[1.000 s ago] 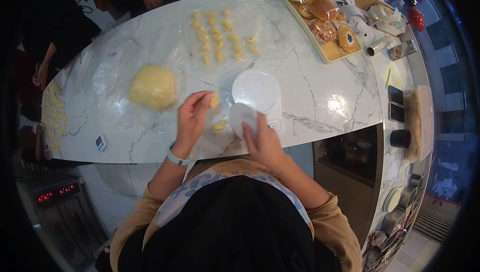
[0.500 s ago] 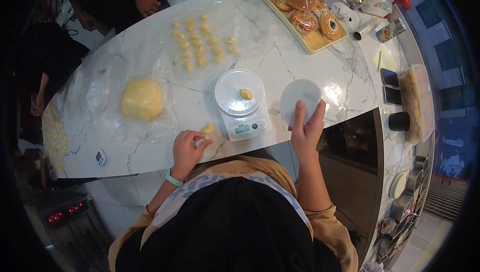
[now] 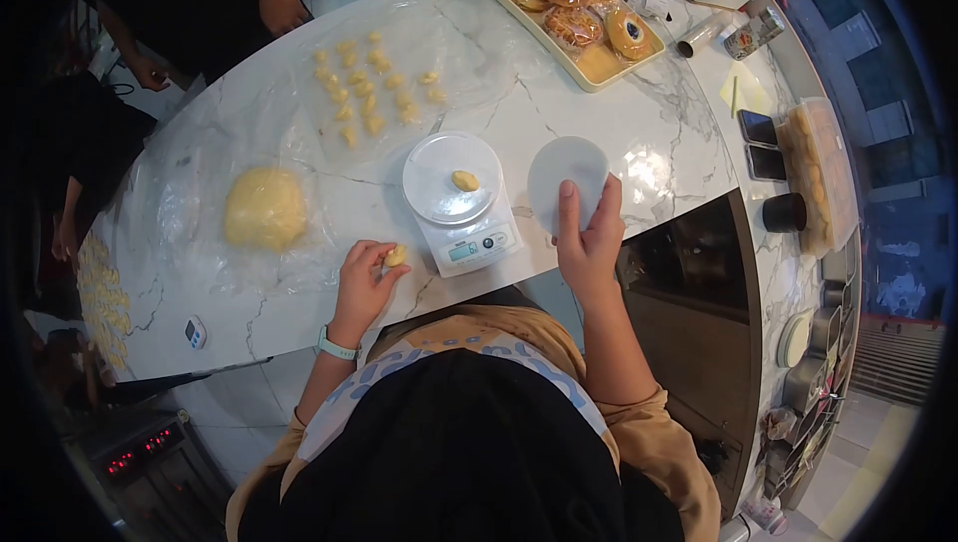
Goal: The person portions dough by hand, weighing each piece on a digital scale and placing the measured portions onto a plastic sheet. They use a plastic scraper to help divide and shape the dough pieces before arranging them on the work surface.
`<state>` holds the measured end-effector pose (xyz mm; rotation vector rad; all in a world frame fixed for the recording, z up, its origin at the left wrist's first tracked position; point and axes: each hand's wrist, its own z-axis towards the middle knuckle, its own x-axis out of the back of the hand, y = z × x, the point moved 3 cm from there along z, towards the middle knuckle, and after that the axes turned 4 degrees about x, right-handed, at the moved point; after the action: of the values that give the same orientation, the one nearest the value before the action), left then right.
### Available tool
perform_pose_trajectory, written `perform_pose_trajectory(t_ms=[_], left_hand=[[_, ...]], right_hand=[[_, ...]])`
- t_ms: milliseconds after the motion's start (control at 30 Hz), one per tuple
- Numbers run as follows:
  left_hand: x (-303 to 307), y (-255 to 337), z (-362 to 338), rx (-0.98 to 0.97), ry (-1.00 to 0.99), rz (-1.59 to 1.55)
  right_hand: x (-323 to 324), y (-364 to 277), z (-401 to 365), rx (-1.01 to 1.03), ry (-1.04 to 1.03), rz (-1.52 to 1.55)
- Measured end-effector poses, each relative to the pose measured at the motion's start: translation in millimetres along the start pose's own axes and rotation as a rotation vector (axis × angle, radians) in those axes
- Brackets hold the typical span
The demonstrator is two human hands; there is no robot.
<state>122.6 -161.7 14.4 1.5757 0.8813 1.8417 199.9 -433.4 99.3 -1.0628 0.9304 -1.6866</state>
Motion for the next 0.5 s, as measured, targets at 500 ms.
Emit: perform_pose_trajectory(t_ms=[500], left_hand=[[15,-1,-1,0.028,0.026,0.058]], right_hand=[[26,4,19,0.007,0.137,0.010]])
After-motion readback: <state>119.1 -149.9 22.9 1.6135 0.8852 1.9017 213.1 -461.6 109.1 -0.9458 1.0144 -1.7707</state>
